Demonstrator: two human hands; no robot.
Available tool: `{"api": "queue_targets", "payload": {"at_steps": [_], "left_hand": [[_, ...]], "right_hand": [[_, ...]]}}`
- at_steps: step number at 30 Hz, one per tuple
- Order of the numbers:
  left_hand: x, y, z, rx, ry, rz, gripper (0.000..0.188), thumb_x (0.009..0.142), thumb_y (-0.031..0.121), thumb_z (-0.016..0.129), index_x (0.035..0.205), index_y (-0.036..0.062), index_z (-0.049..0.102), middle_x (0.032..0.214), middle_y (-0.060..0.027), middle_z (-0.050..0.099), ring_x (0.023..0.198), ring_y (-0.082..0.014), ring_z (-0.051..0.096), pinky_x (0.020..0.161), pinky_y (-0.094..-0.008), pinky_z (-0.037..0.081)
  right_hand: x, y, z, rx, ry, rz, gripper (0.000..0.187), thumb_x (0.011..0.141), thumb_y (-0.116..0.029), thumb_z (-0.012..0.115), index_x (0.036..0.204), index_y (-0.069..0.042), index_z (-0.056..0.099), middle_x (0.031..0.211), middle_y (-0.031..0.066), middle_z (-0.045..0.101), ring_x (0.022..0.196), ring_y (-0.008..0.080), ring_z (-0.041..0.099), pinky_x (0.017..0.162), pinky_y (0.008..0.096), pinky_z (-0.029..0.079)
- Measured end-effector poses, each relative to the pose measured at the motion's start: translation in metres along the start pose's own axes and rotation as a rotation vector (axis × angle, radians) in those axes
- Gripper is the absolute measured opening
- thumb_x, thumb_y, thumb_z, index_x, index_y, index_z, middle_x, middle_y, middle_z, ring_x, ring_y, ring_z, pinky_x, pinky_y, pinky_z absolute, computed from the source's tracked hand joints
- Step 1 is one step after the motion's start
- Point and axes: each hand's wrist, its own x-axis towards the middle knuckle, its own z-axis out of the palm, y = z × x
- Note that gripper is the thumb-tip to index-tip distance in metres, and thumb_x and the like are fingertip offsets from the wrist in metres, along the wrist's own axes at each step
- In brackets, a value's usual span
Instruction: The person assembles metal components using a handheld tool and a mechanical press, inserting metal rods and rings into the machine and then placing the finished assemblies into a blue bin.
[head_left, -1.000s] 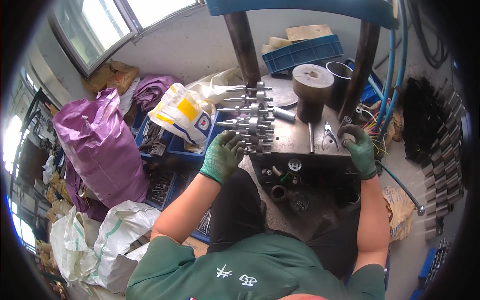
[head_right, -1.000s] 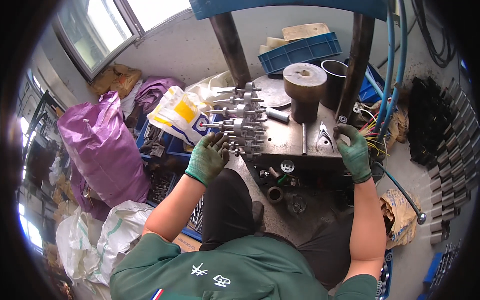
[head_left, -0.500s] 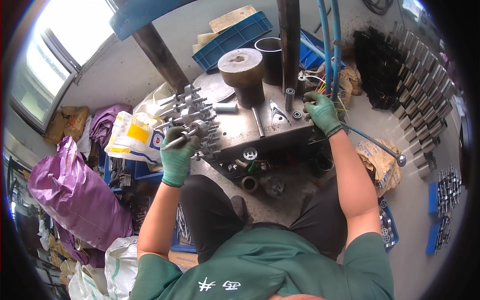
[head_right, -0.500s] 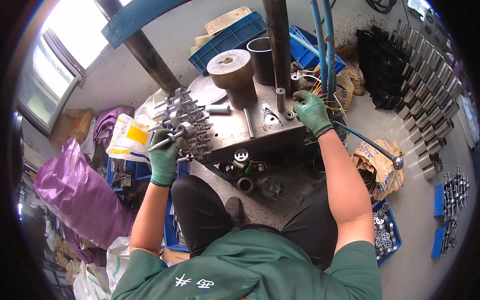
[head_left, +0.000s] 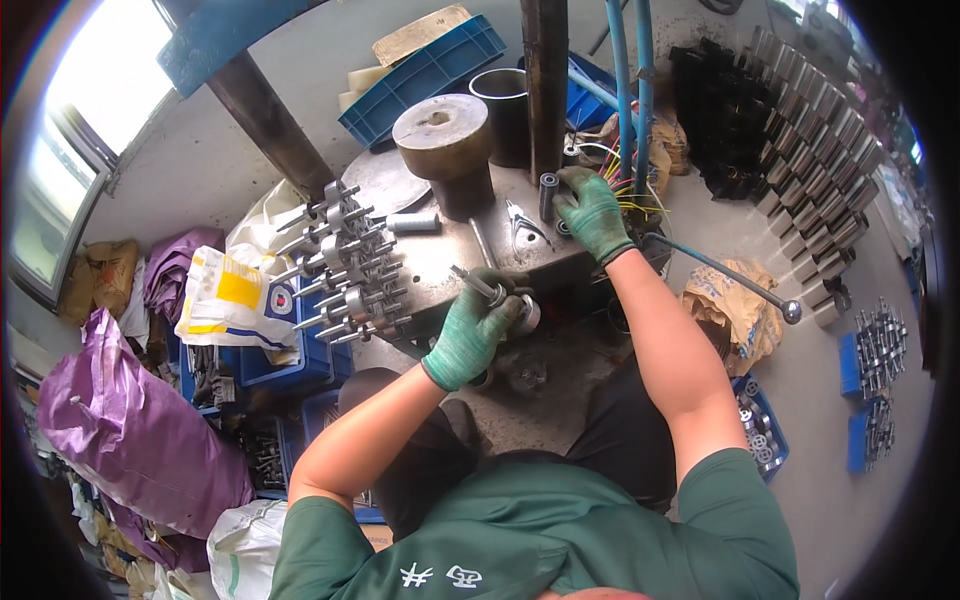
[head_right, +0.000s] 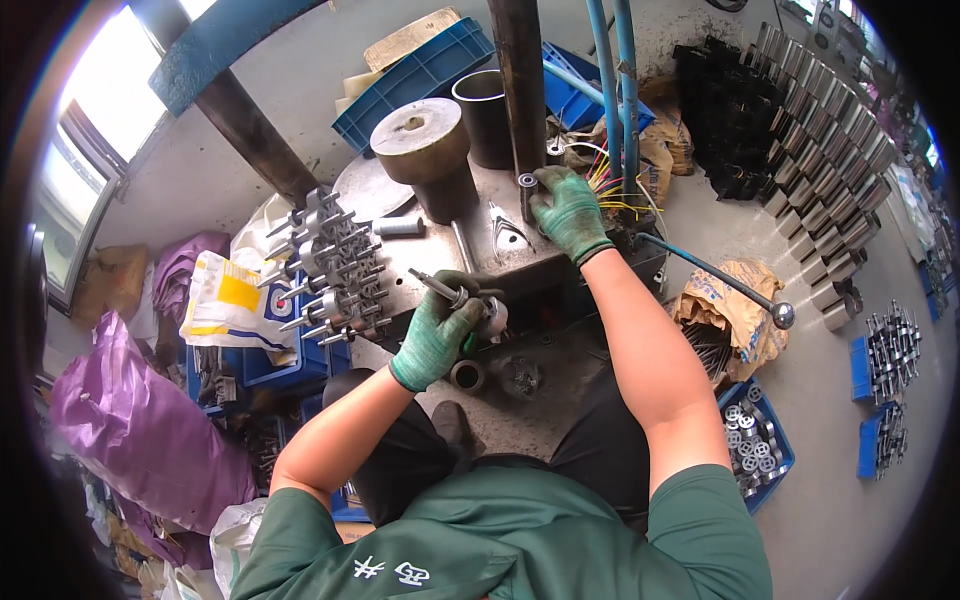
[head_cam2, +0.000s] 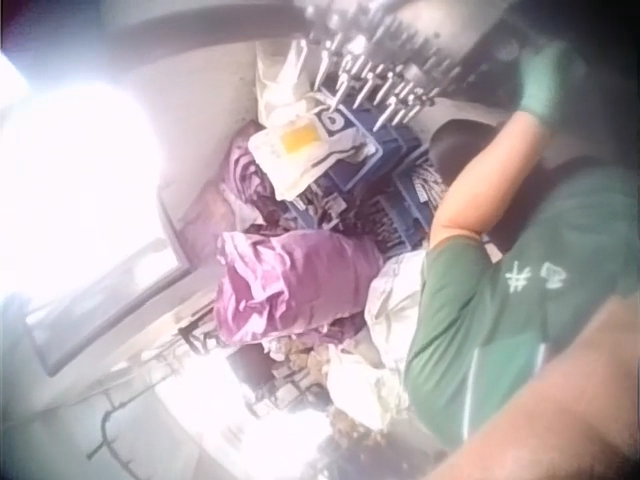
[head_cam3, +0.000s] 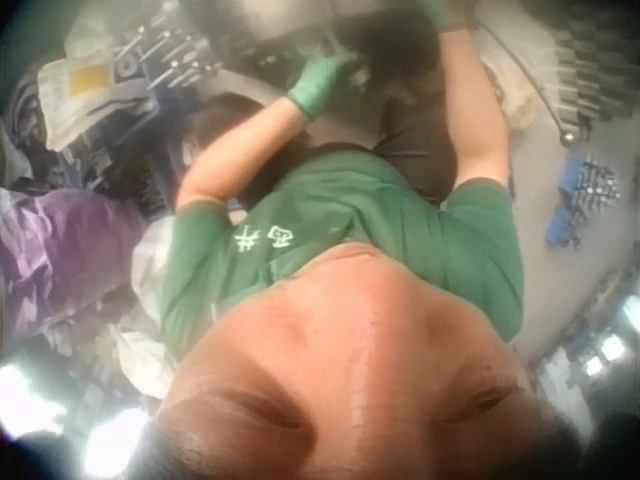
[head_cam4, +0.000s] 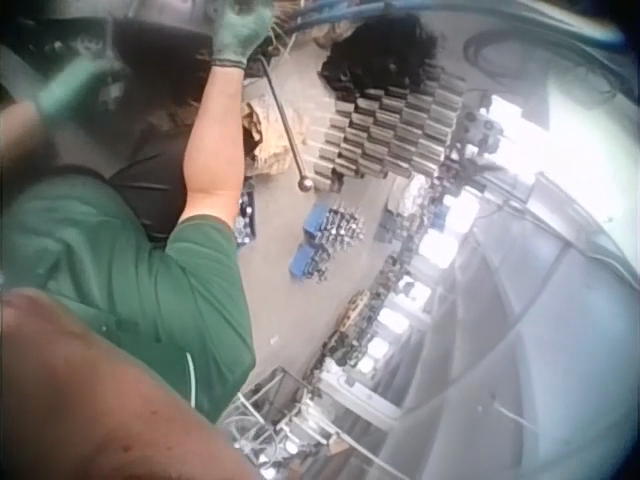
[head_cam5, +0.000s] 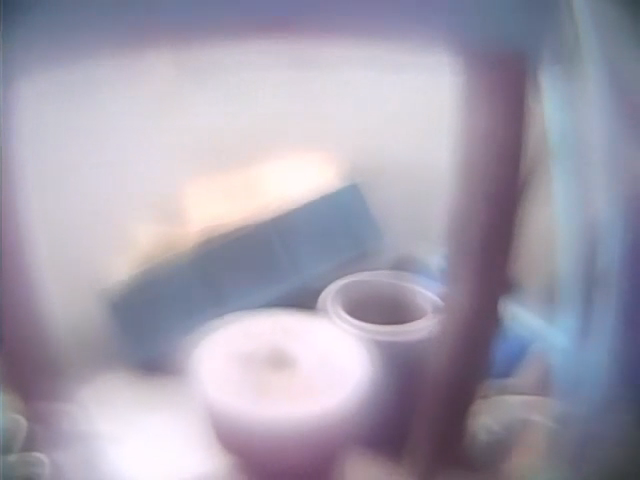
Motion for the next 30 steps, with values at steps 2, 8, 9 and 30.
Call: {"api": "queue_targets", "payload": {"at_steps": [2, 8, 9, 30], "left_hand": [[-0.001, -0.018, 0.003, -0.076, 0.081, -0.157, 0.022, 0.102, 0.010, 0.063, 0.120, 0.0025, 0.053, 0.112, -0.0144, 0.069, 0.100, -0.0228, 0.069, 0.090, -0.0364, 0.058], [-0.018, -0.025, 0.020, -0.090, 0.107, -0.471, 0.018, 0.096, 0.004, 0.065, 0.112, 0.0028, 0.058, 0.104, -0.0098, 0.071, 0.094, -0.0177, 0.069, 0.086, -0.0319, 0.058], [-0.018, -0.027, 0.020, -0.063, 0.079, -0.466, 0.018, 0.095, 0.005, 0.065, 0.112, 0.0027, 0.058, 0.103, -0.0091, 0.071, 0.092, -0.0169, 0.069, 0.084, -0.0315, 0.059], [-0.005, -0.052, 0.016, -0.534, 0.264, -0.558, 0.023, 0.104, 0.026, 0.064, 0.111, 0.0044, 0.064, 0.089, -0.0020, 0.063, 0.073, -0.0152, 0.063, 0.063, -0.0308, 0.053]], "right_hand": [[0.005, -0.011, 0.005, -0.089, 0.018, -0.035, 0.036, 0.081, -0.015, 0.075, 0.116, -0.005, 0.074, 0.128, 0.0178, 0.069, 0.116, 0.0375, 0.065, 0.104, 0.0453, 0.052], [0.005, -0.004, 0.018, -0.122, 0.008, -0.002, 0.029, 0.079, -0.013, 0.075, 0.107, -0.005, 0.077, 0.121, 0.0162, 0.072, 0.113, 0.0367, 0.065, 0.102, 0.0452, 0.052], [0.006, -0.006, 0.019, -0.111, 0.009, 0.015, 0.028, 0.078, -0.012, 0.076, 0.104, -0.004, 0.078, 0.117, 0.0163, 0.073, 0.111, 0.0361, 0.066, 0.101, 0.0450, 0.052], [-0.033, -0.004, -0.005, -0.314, -0.407, 0.128, 0.022, 0.085, -0.026, 0.075, 0.093, -0.006, 0.080, 0.098, 0.0176, 0.074, 0.098, 0.0386, 0.068, 0.090, 0.0481, 0.053]]}}
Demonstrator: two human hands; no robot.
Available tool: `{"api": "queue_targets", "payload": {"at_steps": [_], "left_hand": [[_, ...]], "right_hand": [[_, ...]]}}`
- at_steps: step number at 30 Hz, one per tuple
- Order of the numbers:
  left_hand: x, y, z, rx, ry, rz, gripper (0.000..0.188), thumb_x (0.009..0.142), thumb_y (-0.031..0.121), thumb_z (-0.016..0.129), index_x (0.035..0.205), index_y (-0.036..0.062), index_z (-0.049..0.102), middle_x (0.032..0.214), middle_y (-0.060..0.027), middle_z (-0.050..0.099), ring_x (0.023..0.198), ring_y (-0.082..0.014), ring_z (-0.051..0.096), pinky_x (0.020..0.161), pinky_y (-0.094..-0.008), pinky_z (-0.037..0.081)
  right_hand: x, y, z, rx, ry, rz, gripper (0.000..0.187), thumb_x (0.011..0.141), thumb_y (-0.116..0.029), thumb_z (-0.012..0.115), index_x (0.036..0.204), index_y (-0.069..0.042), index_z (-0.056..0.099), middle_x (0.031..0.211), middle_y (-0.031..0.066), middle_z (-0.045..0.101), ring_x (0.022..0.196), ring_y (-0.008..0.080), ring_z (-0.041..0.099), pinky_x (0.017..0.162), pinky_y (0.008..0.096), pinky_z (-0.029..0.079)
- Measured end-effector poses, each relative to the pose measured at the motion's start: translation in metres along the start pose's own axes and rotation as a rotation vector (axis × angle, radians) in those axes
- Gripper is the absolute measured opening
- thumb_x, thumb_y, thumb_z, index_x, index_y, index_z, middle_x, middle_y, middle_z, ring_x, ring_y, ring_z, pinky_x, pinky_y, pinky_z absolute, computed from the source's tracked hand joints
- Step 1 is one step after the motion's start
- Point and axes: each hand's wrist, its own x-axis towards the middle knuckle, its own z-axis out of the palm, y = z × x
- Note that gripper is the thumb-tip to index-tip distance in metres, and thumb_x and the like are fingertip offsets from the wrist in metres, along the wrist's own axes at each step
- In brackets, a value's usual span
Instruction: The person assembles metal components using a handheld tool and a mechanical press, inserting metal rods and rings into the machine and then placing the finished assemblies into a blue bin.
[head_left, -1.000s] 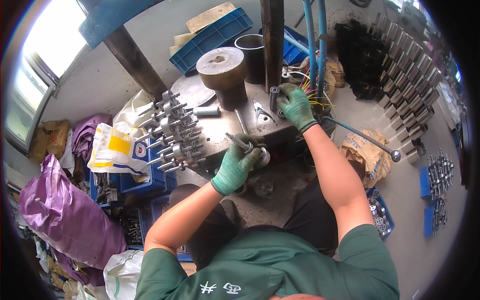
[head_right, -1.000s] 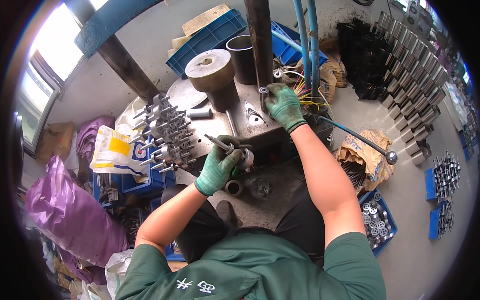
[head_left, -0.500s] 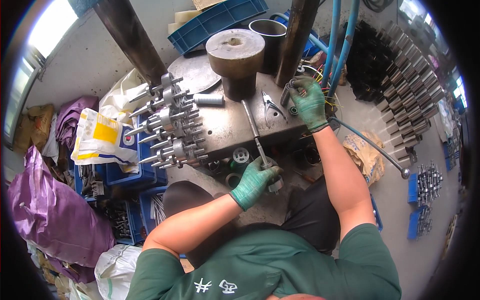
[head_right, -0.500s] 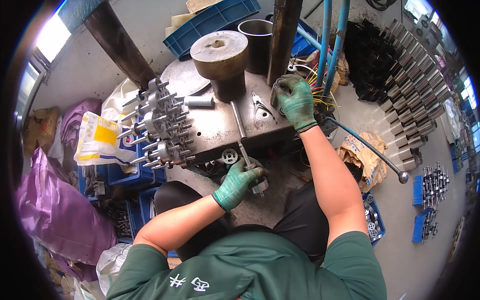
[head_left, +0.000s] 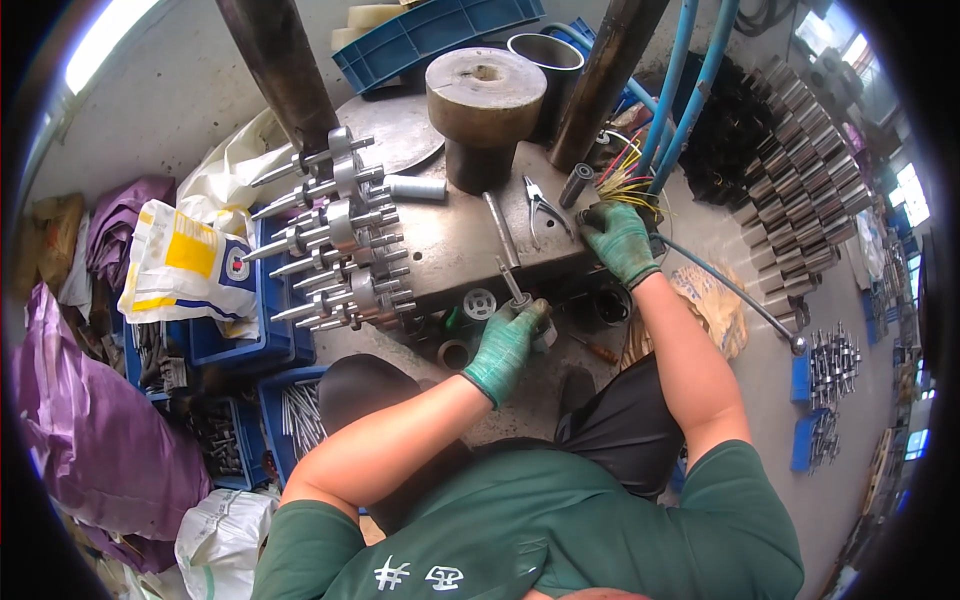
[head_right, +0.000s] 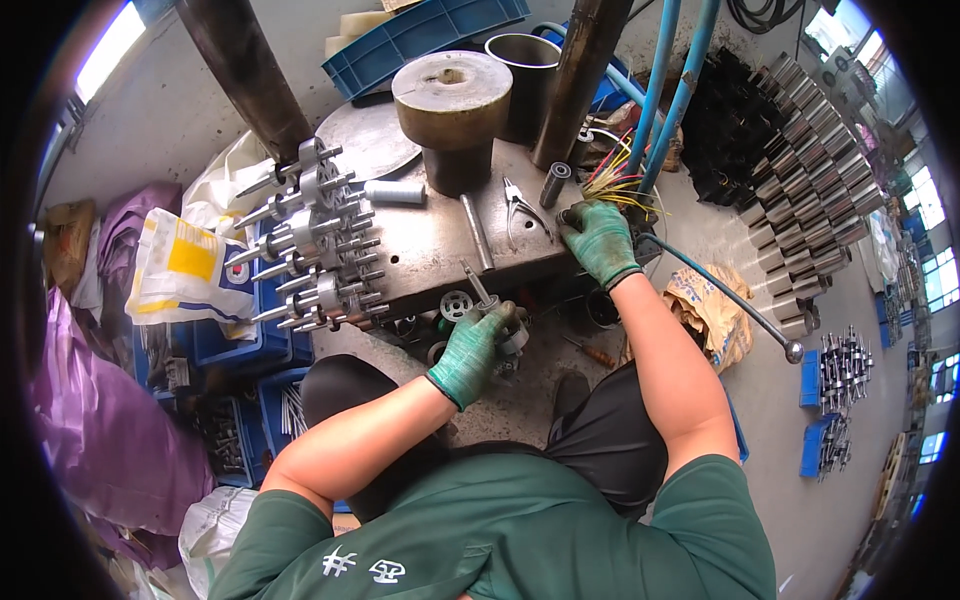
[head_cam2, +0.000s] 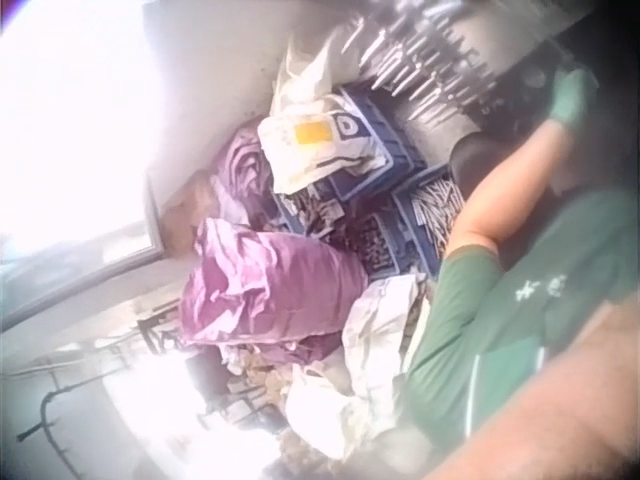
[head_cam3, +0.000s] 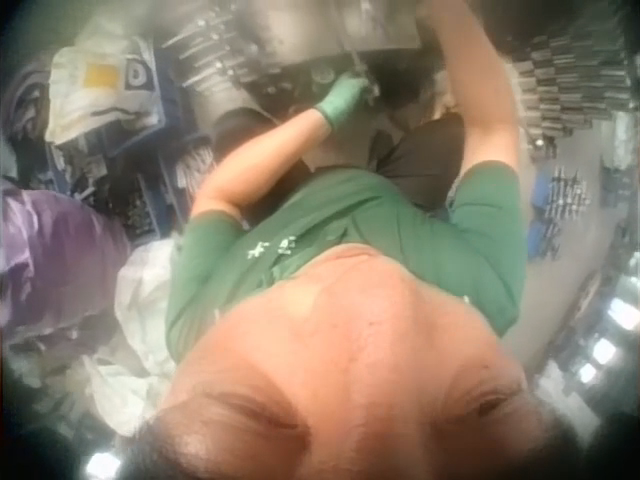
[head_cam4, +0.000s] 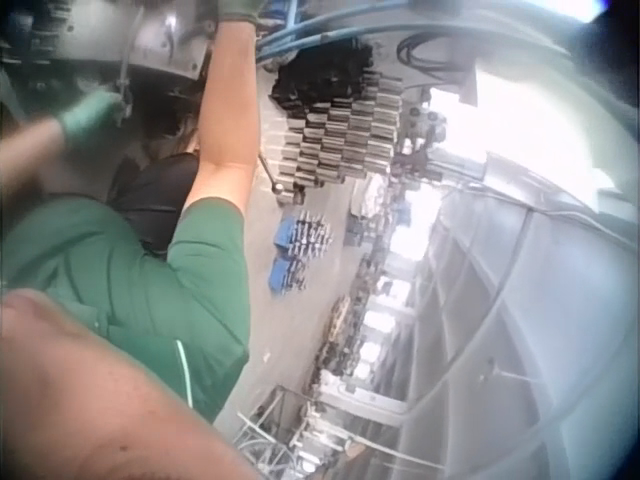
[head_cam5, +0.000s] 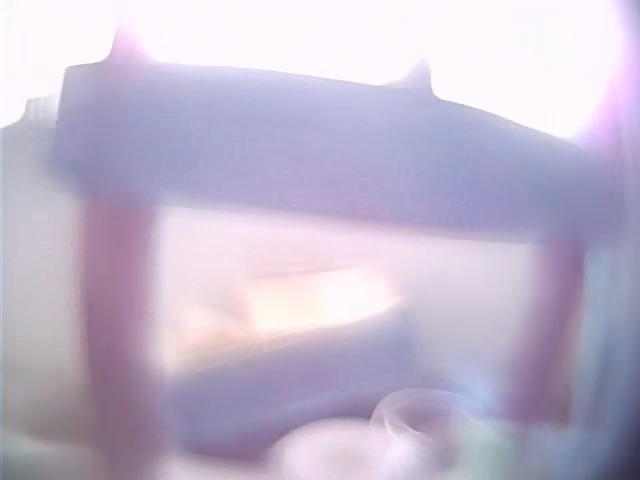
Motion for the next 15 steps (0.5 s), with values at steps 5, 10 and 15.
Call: {"api": "queue_targets", "payload": {"at_steps": [5, 10, 15], "left_hand": [[-0.004, -0.003, 0.000, -0.004, -0.057, -0.047, 0.019, 0.105, 0.029, 0.062, 0.103, 0.0099, 0.059, 0.081, -0.0006, 0.060, 0.070, -0.0141, 0.059, 0.053, -0.0304, 0.044], [0.002, -0.010, 0.000, -0.007, -0.021, -0.017, 0.017, 0.102, 0.027, 0.063, 0.108, 0.0114, 0.058, 0.090, -0.0029, 0.063, 0.074, -0.0170, 0.061, 0.064, -0.0335, 0.053], [-0.001, 0.002, 0.002, -0.005, -0.032, -0.088, 0.018, 0.093, 0.013, 0.061, 0.111, 0.0125, 0.059, 0.093, -0.0042, 0.065, 0.080, -0.0187, 0.064, 0.070, -0.0393, 0.057]], "right_hand": [[-0.001, -0.002, 0.001, -0.025, 0.020, 0.058, 0.021, 0.083, -0.024, 0.076, 0.092, -0.006, 0.079, 0.096, 0.0187, 0.073, 0.094, 0.0382, 0.068, 0.086, 0.0471, 0.054], [-0.004, -0.051, -0.033, 0.436, 0.207, 0.031, 0.020, 0.080, -0.005, 0.081, 0.097, -0.005, 0.072, 0.096, 0.0063, 0.069, 0.079, 0.0153, 0.066, 0.071, 0.0304, 0.054], [0.064, -0.125, -0.088, 0.727, 0.181, -0.061, 0.019, 0.092, -0.003, 0.077, 0.110, -0.001, 0.071, 0.098, 0.0010, 0.073, 0.085, 0.0070, 0.067, 0.079, 0.0229, 0.056]]}}
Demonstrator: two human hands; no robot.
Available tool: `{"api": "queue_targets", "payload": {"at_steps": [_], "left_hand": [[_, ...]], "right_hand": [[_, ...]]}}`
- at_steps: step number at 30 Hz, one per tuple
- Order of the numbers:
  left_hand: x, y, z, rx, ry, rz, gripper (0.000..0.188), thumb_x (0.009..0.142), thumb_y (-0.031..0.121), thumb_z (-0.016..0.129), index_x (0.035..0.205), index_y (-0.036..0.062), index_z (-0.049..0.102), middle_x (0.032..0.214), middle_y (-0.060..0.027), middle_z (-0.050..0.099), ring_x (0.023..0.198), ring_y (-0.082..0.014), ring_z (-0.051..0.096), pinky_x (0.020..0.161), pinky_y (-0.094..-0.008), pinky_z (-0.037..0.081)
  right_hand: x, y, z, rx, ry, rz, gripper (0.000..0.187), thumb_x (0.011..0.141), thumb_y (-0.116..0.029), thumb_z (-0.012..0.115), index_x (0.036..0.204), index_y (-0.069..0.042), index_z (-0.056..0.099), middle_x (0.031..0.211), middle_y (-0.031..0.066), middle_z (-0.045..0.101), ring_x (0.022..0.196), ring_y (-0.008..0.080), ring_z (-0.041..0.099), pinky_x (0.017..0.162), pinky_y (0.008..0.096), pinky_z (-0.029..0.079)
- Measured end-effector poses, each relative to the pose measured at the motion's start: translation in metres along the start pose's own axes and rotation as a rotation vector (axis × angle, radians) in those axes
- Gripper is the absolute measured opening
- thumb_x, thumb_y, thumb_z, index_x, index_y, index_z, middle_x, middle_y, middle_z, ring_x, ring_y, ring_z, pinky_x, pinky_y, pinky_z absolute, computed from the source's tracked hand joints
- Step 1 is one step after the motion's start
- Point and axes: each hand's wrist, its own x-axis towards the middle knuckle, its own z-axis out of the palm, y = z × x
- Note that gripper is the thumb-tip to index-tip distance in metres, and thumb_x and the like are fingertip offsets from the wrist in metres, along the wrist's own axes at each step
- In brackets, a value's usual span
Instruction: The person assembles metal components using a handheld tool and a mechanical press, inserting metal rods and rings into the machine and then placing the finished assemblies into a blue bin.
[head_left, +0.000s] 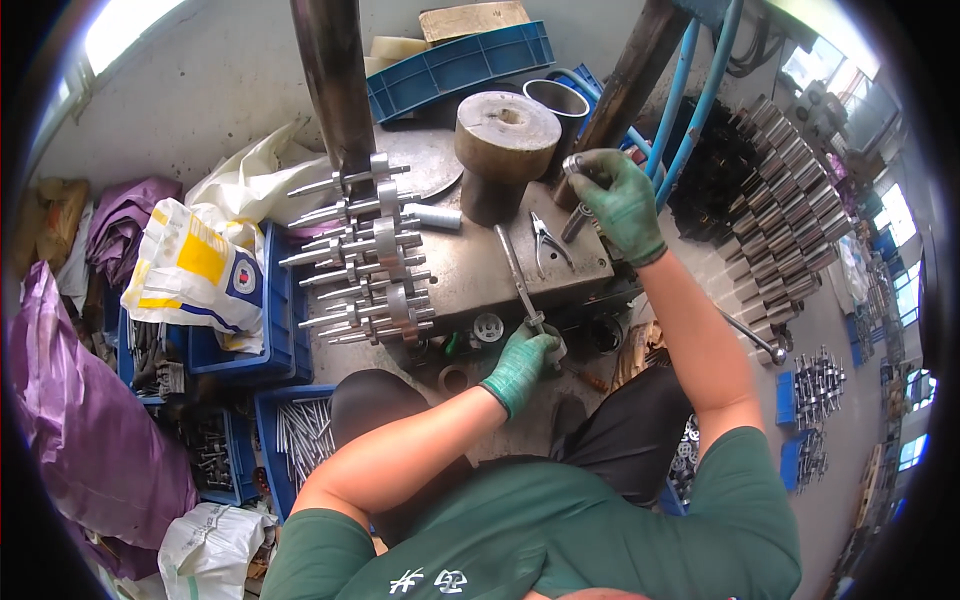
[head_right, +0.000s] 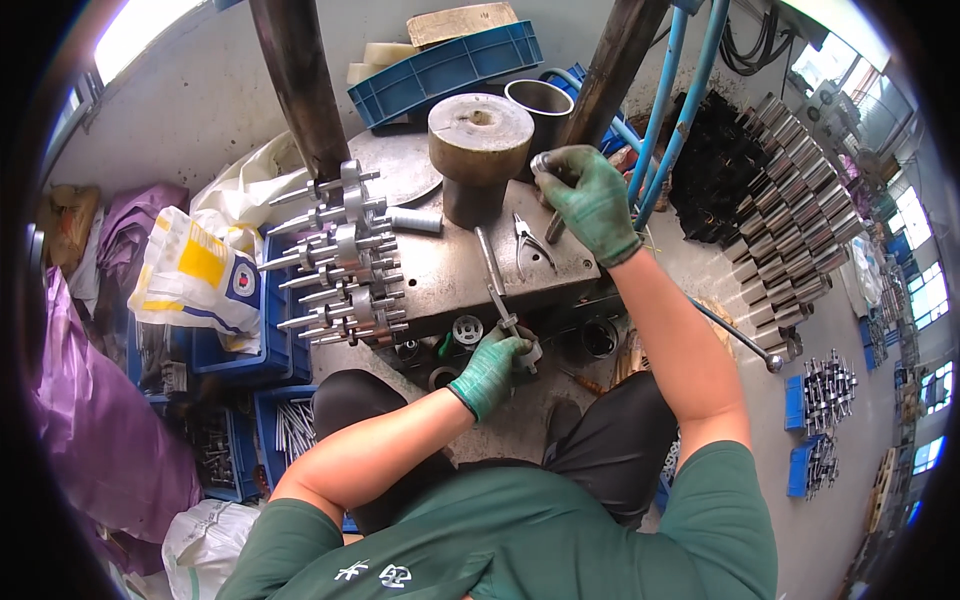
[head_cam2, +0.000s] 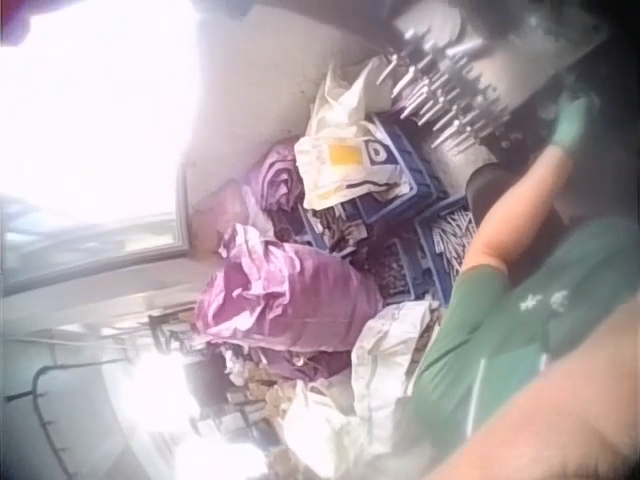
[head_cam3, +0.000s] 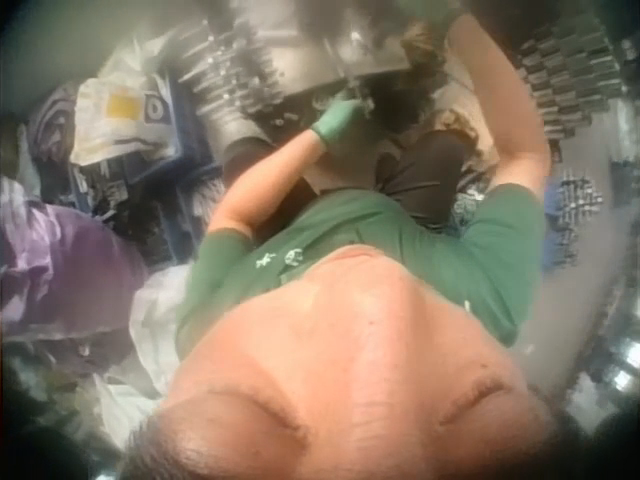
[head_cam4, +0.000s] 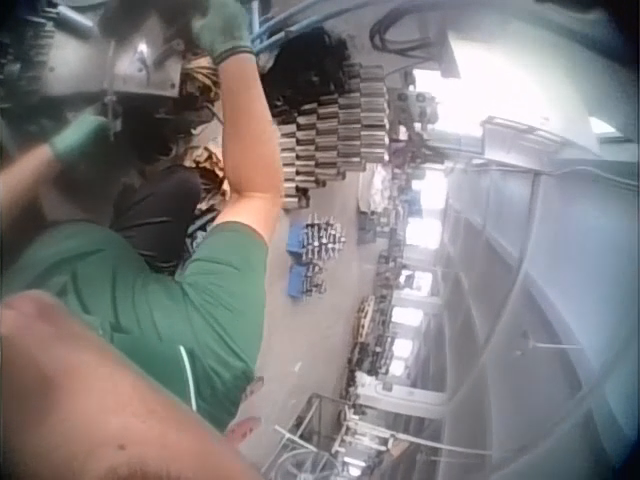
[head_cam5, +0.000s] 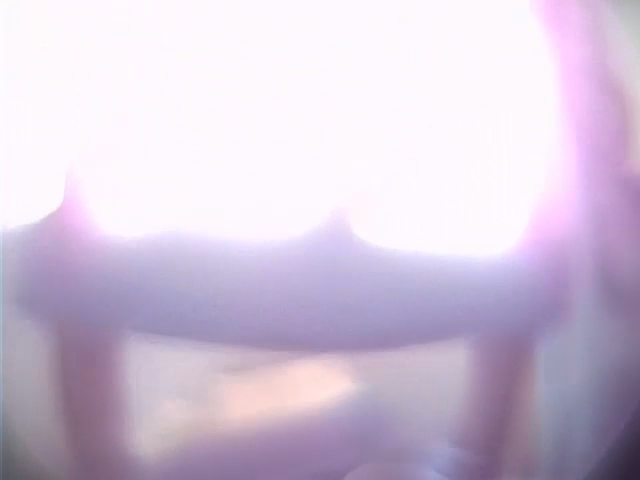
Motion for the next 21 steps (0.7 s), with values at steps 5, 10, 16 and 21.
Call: {"api": "queue_targets", "payload": {"at_steps": [5, 10, 16, 21], "left_hand": [[0.018, -0.012, -0.008, 0.094, -0.039, 0.058, 0.028, 0.084, 0.004, 0.058, 0.111, 0.0106, 0.060, 0.092, -0.0050, 0.065, 0.083, -0.0189, 0.064, 0.071, -0.0363, 0.055], [0.018, -0.006, -0.002, 0.083, -0.077, 0.195, 0.032, 0.084, 0.003, 0.057, 0.116, 0.0084, 0.061, 0.094, -0.0049, 0.065, 0.083, -0.0181, 0.063, 0.074, -0.0322, 0.053], [0.016, 0.002, -0.003, 0.115, -0.082, 0.134, 0.038, 0.086, 0.004, 0.056, 0.124, 0.0074, 0.062, 0.101, -0.0049, 0.066, 0.089, -0.0173, 0.064, 0.080, -0.0313, 0.055], [0.016, 0.004, -0.010, 0.242, -0.150, 0.267, 0.043, 0.094, 0.003, 0.061, 0.136, 0.0034, 0.056, 0.111, -0.0052, 0.066, 0.100, -0.0167, 0.064, 0.091, -0.0326, 0.054]], "right_hand": [[0.085, 0.002, 0.021, -0.332, 0.012, -0.165, 0.024, 0.087, -0.017, 0.078, 0.105, -0.001, 0.076, 0.098, 0.0164, 0.076, 0.088, 0.0249, 0.074, 0.082, 0.0349, 0.058], [0.107, -0.011, 0.027, -0.730, -0.099, -0.076, 0.029, 0.085, -0.031, 0.076, 0.105, -0.009, 0.078, 0.104, 0.0193, 0.075, 0.099, 0.0345, 0.072, 0.091, 0.0438, 0.056], [0.092, -0.033, 0.005, -0.795, -0.175, -0.163, 0.037, 0.090, -0.028, 0.073, 0.121, -0.007, 0.075, 0.112, 0.0209, 0.075, 0.108, 0.0348, 0.071, 0.098, 0.0424, 0.055], [0.035, -0.038, -0.080, -0.923, -0.474, -0.267, 0.032, 0.090, -0.012, 0.063, 0.119, 0.000, 0.072, 0.115, 0.0201, 0.073, 0.103, 0.0312, 0.073, 0.095, 0.0388, 0.058]]}}
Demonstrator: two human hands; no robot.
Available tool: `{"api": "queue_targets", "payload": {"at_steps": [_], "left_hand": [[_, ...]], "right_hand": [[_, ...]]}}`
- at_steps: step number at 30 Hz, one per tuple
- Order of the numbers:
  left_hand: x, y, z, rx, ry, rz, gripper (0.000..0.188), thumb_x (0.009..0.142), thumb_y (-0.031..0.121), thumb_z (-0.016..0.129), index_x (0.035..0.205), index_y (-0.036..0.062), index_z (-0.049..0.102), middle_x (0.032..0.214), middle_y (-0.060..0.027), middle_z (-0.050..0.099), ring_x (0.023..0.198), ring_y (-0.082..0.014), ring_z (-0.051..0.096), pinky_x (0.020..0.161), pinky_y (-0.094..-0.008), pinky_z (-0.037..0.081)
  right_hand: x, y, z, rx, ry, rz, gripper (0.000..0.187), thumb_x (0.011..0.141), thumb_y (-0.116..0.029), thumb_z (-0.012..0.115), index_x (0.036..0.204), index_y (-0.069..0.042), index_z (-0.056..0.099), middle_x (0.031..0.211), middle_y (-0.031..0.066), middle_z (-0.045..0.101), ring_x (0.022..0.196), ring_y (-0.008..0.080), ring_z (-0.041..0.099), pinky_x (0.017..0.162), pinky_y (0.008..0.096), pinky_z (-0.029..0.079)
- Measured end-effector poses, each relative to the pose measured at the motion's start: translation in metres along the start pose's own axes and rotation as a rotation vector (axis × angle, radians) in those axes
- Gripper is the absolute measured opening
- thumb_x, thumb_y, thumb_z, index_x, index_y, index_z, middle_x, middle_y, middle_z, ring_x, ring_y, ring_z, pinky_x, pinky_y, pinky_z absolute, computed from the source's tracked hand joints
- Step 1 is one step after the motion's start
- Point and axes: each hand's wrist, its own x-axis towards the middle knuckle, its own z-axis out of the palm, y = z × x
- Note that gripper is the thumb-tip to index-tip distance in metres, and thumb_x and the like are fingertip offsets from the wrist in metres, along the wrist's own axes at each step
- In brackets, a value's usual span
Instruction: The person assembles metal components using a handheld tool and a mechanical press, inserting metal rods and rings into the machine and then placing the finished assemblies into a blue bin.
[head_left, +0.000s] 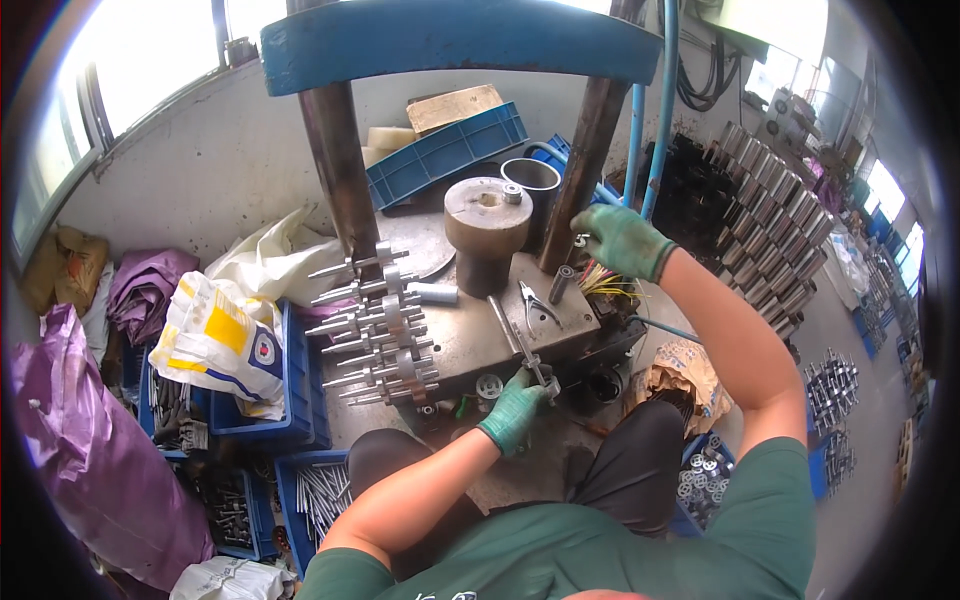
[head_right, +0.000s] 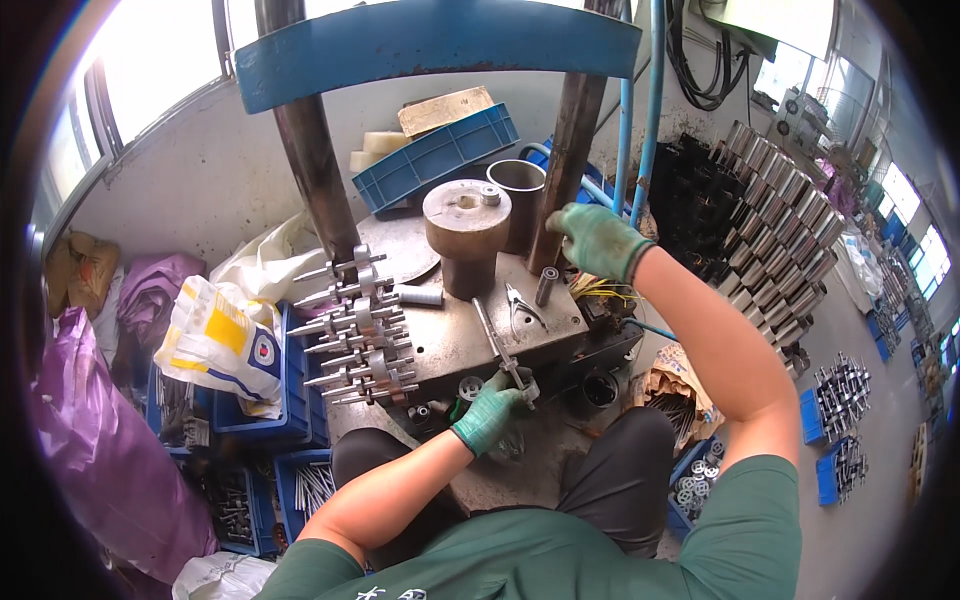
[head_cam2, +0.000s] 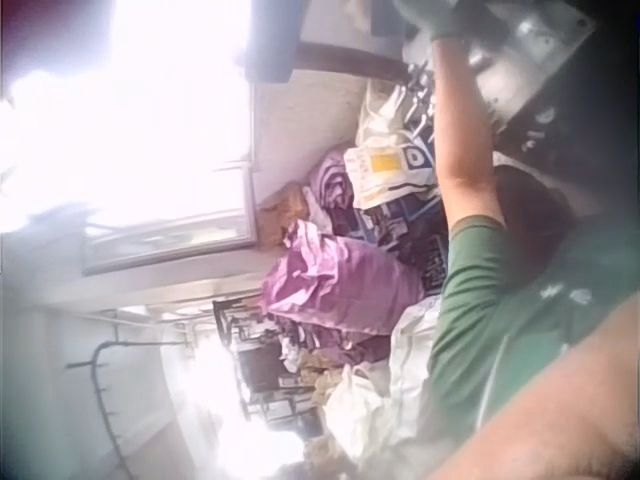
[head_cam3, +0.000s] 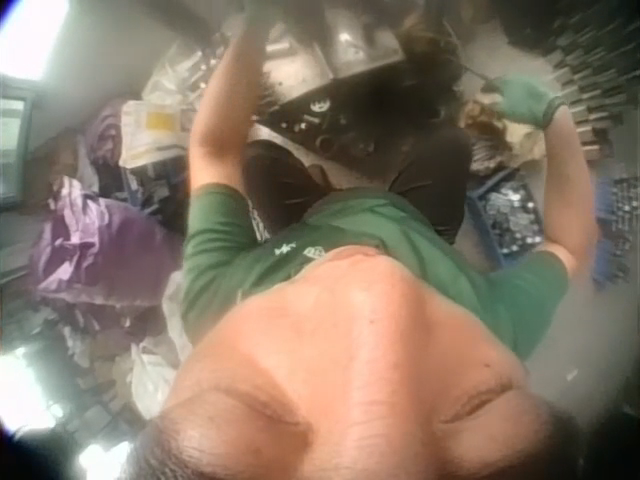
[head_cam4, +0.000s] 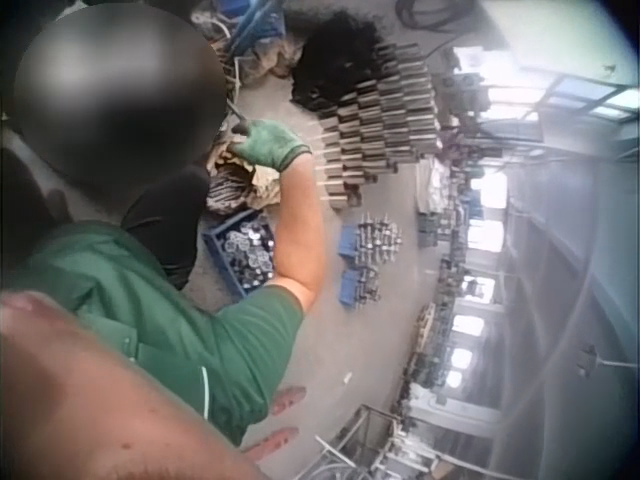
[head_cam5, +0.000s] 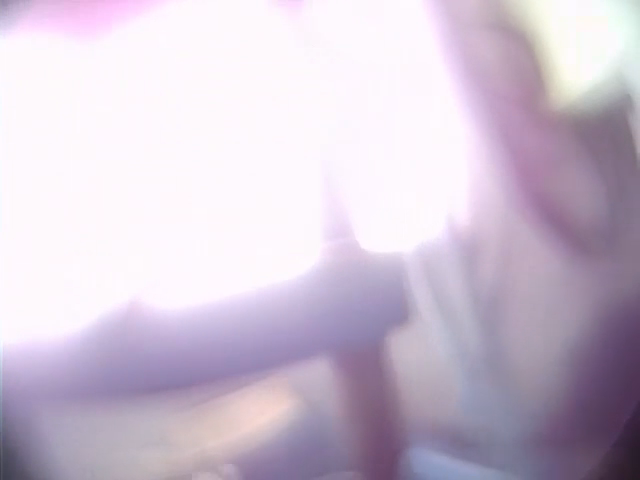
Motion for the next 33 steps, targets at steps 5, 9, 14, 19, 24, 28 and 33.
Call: {"api": "queue_targets", "payload": {"at_steps": [5, 9, 14, 19, 24, 28, 33], "left_hand": [[-0.022, 0.032, 0.003, 0.019, -0.021, 0.107, 0.054, 0.100, 0.004, 0.064, 0.150, 0.0018, 0.046, 0.128, -0.0078, 0.063, 0.114, -0.0163, 0.063, 0.097, -0.0290, 0.053], [-0.009, 0.076, 0.010, 0.068, 0.034, 0.556, 0.063, 0.097, 0.010, 0.076, 0.151, 0.0012, 0.045, 0.130, -0.0078, 0.063, 0.119, -0.0182, 0.062, 0.101, -0.0332, 0.054], [0.041, 0.184, 0.023, 0.277, 0.146, 0.854, 0.053, 0.093, 0.018, 0.082, 0.136, 0.0005, 0.056, 0.120, -0.0049, 0.066, 0.107, -0.0141, 0.062, 0.094, -0.0301, 0.055], [0.120, 0.257, 0.016, 0.453, 0.241, 0.938, 0.043, 0.092, 0.006, 0.080, 0.130, 0.0007, 0.062, 0.112, -0.0050, 0.070, 0.093, -0.0120, 0.065, 0.083, -0.0265, 0.056], [0.162, 0.272, 0.003, 0.606, 0.345, 0.919, 0.049, 0.088, 0.000, 0.081, 0.133, 0.0026, 0.062, 0.111, -0.0065, 0.072, 0.097, -0.0139, 0.067, 0.082, -0.0271, 0.055], [0.163, 0.264, 0.011, 0.440, 0.291, 0.857, 0.050, 0.088, -0.004, 0.079, 0.134, 0.0023, 0.061, 0.111, -0.0077, 0.072, 0.097, -0.0155, 0.068, 0.084, -0.0272, 0.056], [0.165, 0.268, 0.011, 0.511, 0.256, 0.818, 0.052, 0.089, -0.005, 0.077, 0.137, 0.0027, 0.060, 0.112, -0.0071, 0.072, 0.091, -0.0143, 0.068, 0.080, -0.0268, 0.056]], "right_hand": [[-0.130, 0.046, -0.020, -0.162, -0.309, 0.166, 0.034, 0.084, -0.021, 0.067, 0.111, -0.002, 0.075, 0.112, 0.0201, 0.073, 0.106, 0.0351, 0.070, 0.097, 0.0427, 0.055], [-0.216, 0.048, -0.063, -0.071, -0.481, 0.317, 0.045, 0.085, -0.033, 0.066, 0.117, -0.004, 0.075, 0.113, 0.0208, 0.073, 0.109, 0.0371, 0.069, 0.102, 0.0437, 0.052], [-0.261, 0.046, -0.070, 0.071, -0.536, 0.307, 0.052, 0.086, -0.040, 0.065, 0.124, -0.006, 0.073, 0.126, 0.0180, 0.071, 0.117, 0.0360, 0.067, 0.106, 0.0427, 0.052], [-0.257, 0.052, -0.067, 0.044, -0.646, 0.326, 0.057, 0.085, -0.044, 0.065, 0.127, -0.007, 0.072, 0.126, 0.0187, 0.071, 0.120, 0.0366, 0.066, 0.105, 0.0430, 0.051], [-0.254, 0.059, -0.064, 0.062, -0.747, 0.307, 0.058, 0.085, -0.048, 0.064, 0.129, -0.011, 0.073, 0.122, 0.0202, 0.073, 0.115, 0.0378, 0.068, 0.102, 0.0452, 0.052], [-0.259, 0.059, -0.064, 0.066, -0.700, 0.292, 0.052, 0.086, -0.045, 0.062, 0.124, -0.012, 0.075, 0.114, 0.0180, 0.076, 0.107, 0.0362, 0.071, 0.098, 0.0448, 0.055], [-0.259, 0.053, -0.061, 0.056, -0.630, 0.282, 0.047, 0.084, -0.043, 0.062, 0.114, -0.009, 0.077, 0.104, 0.0193, 0.076, 0.099, 0.0372, 0.072, 0.093, 0.0463, 0.056]]}}
